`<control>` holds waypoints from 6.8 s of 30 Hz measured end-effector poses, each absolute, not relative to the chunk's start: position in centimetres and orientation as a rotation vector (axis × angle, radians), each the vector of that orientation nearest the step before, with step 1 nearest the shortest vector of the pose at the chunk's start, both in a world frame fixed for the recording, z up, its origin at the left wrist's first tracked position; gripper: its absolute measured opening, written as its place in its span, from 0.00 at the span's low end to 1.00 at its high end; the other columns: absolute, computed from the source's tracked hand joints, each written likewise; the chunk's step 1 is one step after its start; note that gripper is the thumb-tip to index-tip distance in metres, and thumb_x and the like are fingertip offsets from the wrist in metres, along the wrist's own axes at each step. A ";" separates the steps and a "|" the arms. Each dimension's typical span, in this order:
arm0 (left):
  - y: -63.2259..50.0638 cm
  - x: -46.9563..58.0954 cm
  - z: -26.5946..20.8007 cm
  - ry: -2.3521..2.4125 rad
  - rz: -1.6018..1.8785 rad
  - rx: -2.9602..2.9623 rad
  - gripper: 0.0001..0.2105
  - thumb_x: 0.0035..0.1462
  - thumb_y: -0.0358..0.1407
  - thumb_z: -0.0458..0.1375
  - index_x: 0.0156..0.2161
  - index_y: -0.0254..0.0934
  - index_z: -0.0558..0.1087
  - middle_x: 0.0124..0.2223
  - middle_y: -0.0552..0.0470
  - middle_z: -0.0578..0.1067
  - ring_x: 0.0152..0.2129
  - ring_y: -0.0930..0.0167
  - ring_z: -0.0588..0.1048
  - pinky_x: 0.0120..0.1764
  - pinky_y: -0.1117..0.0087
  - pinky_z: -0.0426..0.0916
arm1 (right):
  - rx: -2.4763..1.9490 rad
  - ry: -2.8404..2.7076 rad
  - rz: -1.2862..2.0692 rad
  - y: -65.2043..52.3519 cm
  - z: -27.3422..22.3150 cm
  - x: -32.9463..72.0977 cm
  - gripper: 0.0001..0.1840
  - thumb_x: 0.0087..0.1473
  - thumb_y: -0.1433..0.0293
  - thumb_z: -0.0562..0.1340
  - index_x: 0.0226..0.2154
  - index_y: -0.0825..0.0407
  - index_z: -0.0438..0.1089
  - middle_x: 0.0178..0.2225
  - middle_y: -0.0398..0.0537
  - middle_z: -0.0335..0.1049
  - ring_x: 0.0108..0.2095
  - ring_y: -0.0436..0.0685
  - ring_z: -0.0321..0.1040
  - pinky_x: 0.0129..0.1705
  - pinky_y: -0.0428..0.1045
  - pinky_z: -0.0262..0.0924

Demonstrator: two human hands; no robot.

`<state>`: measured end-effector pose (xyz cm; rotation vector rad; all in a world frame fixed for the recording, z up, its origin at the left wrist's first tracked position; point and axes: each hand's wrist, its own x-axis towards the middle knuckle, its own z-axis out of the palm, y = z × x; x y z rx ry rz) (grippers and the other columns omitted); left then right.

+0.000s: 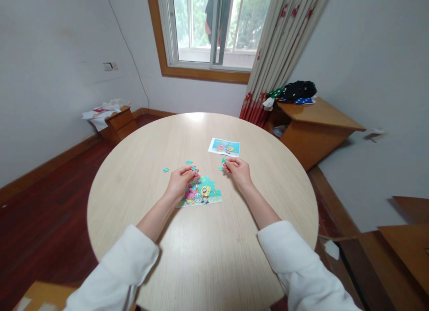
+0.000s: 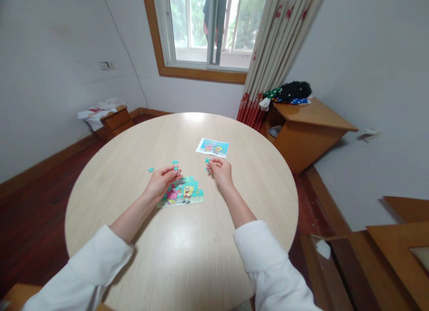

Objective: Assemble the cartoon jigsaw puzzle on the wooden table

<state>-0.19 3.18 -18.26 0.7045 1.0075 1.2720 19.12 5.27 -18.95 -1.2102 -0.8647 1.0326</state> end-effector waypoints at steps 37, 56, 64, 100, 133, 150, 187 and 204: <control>4.4 -3.3 -17.1 1.052 1.370 0.768 0.12 0.35 0.29 0.68 0.28 0.30 0.72 0.27 0.51 0.76 0.21 0.76 0.73 0.33 0.72 0.70 | -1.401 -1.514 0.605 5.2 -19.5 20.5 0.04 0.44 0.71 0.61 0.26 0.53 0.73 0.28 0.46 0.73 0.28 0.52 0.66 0.38 0.51 0.61; 5.5 -5.3 -17.6 1.067 1.523 0.566 0.10 0.39 0.23 0.65 0.28 0.30 0.70 0.26 0.52 0.75 0.19 0.80 0.70 0.29 0.77 0.70 | -1.667 -1.940 0.373 6.4 -21.0 21.1 0.05 0.49 0.70 0.62 0.33 0.51 0.72 0.35 0.48 0.68 0.37 0.54 0.62 0.42 0.51 0.55; 5.4 -5.2 -17.4 1.080 1.505 0.526 0.09 0.40 0.21 0.64 0.28 0.30 0.69 0.25 0.52 0.75 0.19 0.80 0.70 0.28 0.78 0.70 | -1.621 -1.978 0.414 6.2 -21.0 21.0 0.04 0.50 0.72 0.60 0.32 0.52 0.68 0.36 0.48 0.68 0.39 0.55 0.63 0.43 0.51 0.54; 5.4 -5.2 -17.7 1.058 1.476 0.547 0.06 0.39 0.22 0.63 0.26 0.29 0.71 0.23 0.53 0.74 0.18 0.80 0.70 0.26 0.79 0.70 | -1.371 -2.030 0.625 4.7 -20.2 20.0 0.09 0.48 0.79 0.60 0.34 0.54 0.73 0.33 0.48 0.71 0.33 0.51 0.66 0.39 0.48 0.60; 4.2 -3.6 -18.1 1.063 1.044 0.805 0.04 0.43 0.23 0.64 0.27 0.26 0.74 0.25 0.44 0.76 0.22 0.73 0.76 0.28 0.75 0.73 | -1.405 -1.961 0.727 4.5 -19.9 20.0 0.08 0.48 0.72 0.62 0.34 0.55 0.73 0.31 0.48 0.72 0.31 0.51 0.66 0.36 0.48 0.60; 2.7 -1.7 -18.1 0.922 0.860 0.861 0.08 0.41 0.24 0.67 0.30 0.27 0.75 0.25 0.46 0.77 0.23 0.72 0.77 0.31 0.75 0.73 | -1.147 -1.709 0.897 2.8 -19.5 14.7 0.11 0.49 0.69 0.60 0.36 0.54 0.74 0.34 0.50 0.75 0.32 0.52 0.69 0.38 0.49 0.63; 2.5 -2.3 -17.3 0.828 0.884 0.776 0.13 0.46 0.22 0.63 0.36 0.32 0.66 0.37 0.41 0.77 0.32 0.67 0.78 0.40 0.65 0.72 | -1.101 -1.126 1.273 3.4 -18.5 16.0 0.16 0.38 0.61 0.67 0.30 0.54 0.72 0.24 0.44 0.72 0.20 0.48 0.66 0.24 0.45 0.62; 2.8 -2.2 -17.2 0.943 0.995 0.970 0.12 0.46 0.28 0.61 0.38 0.31 0.67 0.23 0.53 0.73 0.14 0.78 0.67 0.22 0.75 0.63 | -1.106 -1.070 1.244 3.8 -18.9 16.3 0.16 0.37 0.64 0.66 0.31 0.56 0.74 0.22 0.40 0.67 0.18 0.44 0.58 0.20 0.43 0.51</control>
